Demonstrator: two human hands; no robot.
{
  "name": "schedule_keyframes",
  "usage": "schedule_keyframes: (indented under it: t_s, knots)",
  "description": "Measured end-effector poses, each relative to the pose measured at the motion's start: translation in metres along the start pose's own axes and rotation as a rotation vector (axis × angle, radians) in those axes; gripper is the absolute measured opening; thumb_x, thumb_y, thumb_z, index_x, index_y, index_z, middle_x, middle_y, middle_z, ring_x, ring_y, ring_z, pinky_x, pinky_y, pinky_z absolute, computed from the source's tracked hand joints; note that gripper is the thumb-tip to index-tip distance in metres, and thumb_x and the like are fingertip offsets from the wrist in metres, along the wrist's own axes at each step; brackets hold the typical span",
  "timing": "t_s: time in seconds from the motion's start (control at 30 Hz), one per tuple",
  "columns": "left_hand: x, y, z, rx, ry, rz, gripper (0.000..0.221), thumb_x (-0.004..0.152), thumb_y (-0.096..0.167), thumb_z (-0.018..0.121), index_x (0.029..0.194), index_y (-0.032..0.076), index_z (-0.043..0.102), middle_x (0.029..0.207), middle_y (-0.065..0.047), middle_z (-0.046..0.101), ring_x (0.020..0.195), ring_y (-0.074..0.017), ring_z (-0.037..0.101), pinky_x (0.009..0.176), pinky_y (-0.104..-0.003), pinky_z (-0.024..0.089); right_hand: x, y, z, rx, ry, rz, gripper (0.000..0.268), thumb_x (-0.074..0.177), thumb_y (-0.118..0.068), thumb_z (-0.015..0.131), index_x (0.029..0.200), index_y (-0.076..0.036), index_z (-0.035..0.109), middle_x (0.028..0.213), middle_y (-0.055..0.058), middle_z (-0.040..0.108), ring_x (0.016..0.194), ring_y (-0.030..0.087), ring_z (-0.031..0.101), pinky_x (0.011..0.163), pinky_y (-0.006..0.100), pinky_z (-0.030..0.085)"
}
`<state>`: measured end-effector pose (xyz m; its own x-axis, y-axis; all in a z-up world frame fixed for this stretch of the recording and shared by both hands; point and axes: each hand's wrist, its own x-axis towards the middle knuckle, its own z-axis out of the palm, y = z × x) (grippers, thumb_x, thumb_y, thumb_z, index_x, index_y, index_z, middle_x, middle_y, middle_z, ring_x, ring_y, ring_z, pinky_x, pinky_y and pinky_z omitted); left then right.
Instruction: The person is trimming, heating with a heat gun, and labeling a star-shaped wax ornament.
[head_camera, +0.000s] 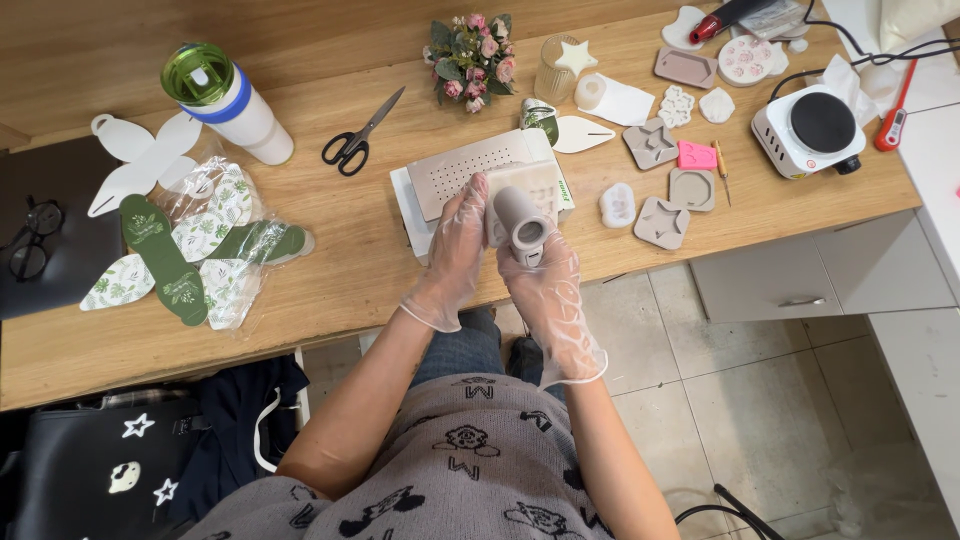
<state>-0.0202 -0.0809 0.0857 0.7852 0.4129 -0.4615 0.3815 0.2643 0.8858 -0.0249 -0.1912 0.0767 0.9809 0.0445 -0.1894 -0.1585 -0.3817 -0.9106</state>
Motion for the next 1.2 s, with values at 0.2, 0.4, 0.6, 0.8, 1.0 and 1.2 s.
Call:
schedule_keyframes:
  t_s: [0.2, 0.4, 0.6, 0.8, 1.0, 1.2]
  knots:
    - [-0.002, -0.01, -0.006, 0.345, 0.026, 0.493, 0.064, 0.098, 0.034, 0.047, 0.152, 0.002, 0.034, 0.147, -0.03, 0.044, 0.133, -0.0405, 0.049, 0.113, -0.045, 0.046, 0.007, 0.006, -0.007, -0.022, 0.074, 0.0, 0.022, 0.08, -0.021, 0.071, 0.1, -0.012, 0.071, 0.083, 0.01, 0.072, 0.079, 0.022, 0.069, 0.069, 0.043, 0.054]
    - [-0.026, 0.026, 0.004, -0.136, 0.044, -0.045, 0.082, 0.094, 0.06, 0.05, 0.152, 0.004, 0.036, 0.153, -0.029, 0.034, 0.145, -0.0413, 0.036, 0.118, -0.046, 0.039, 0.014, 0.013, -0.017, -0.057, 0.132, 0.067, 0.022, 0.081, -0.023, 0.071, 0.102, -0.018, 0.073, 0.085, 0.006, 0.074, 0.082, 0.021, 0.072, 0.074, 0.044, 0.055]
    - [-0.022, 0.024, 0.002, -0.118, 0.048, -0.053, 0.082, 0.094, 0.061, 0.05, 0.152, 0.005, 0.035, 0.153, -0.03, 0.032, 0.146, -0.0414, 0.035, 0.121, -0.046, 0.036, 0.009, 0.008, -0.011, -0.001, 0.044, 0.013, 0.024, 0.083, -0.023, 0.073, 0.107, -0.018, 0.072, 0.091, 0.008, 0.075, 0.089, 0.024, 0.073, 0.08, 0.045, 0.058]
    - [-0.006, 0.014, -0.001, 0.048, 0.068, -0.063, 0.084, 0.089, 0.07, 0.05, 0.152, 0.014, 0.041, 0.154, -0.024, 0.039, 0.146, -0.0366, 0.036, 0.12, -0.041, 0.037, -0.007, -0.008, 0.0, 0.032, -0.068, 0.009, 0.027, 0.085, -0.014, 0.07, 0.111, -0.01, 0.07, 0.097, 0.014, 0.075, 0.093, 0.026, 0.072, 0.083, 0.045, 0.06]
    - [-0.023, 0.027, 0.005, -0.12, 0.082, -0.066, 0.082, 0.09, 0.063, 0.055, 0.151, 0.009, 0.042, 0.153, -0.026, 0.039, 0.145, -0.0391, 0.038, 0.118, -0.042, 0.04, 0.006, 0.0, -0.015, 0.01, -0.038, -0.008, 0.025, 0.089, -0.014, 0.067, 0.114, -0.012, 0.069, 0.101, 0.013, 0.073, 0.097, 0.028, 0.07, 0.088, 0.047, 0.059]
    - [-0.03, 0.03, 0.006, -0.131, 0.016, -0.053, 0.079, 0.096, 0.059, 0.045, 0.153, 0.005, 0.033, 0.15, -0.028, 0.039, 0.144, -0.0408, 0.036, 0.12, -0.048, 0.033, 0.003, -0.001, -0.026, 0.015, 0.017, -0.007, 0.029, 0.088, -0.009, 0.065, 0.116, -0.011, 0.069, 0.1, 0.012, 0.073, 0.093, 0.023, 0.07, 0.085, 0.044, 0.059]
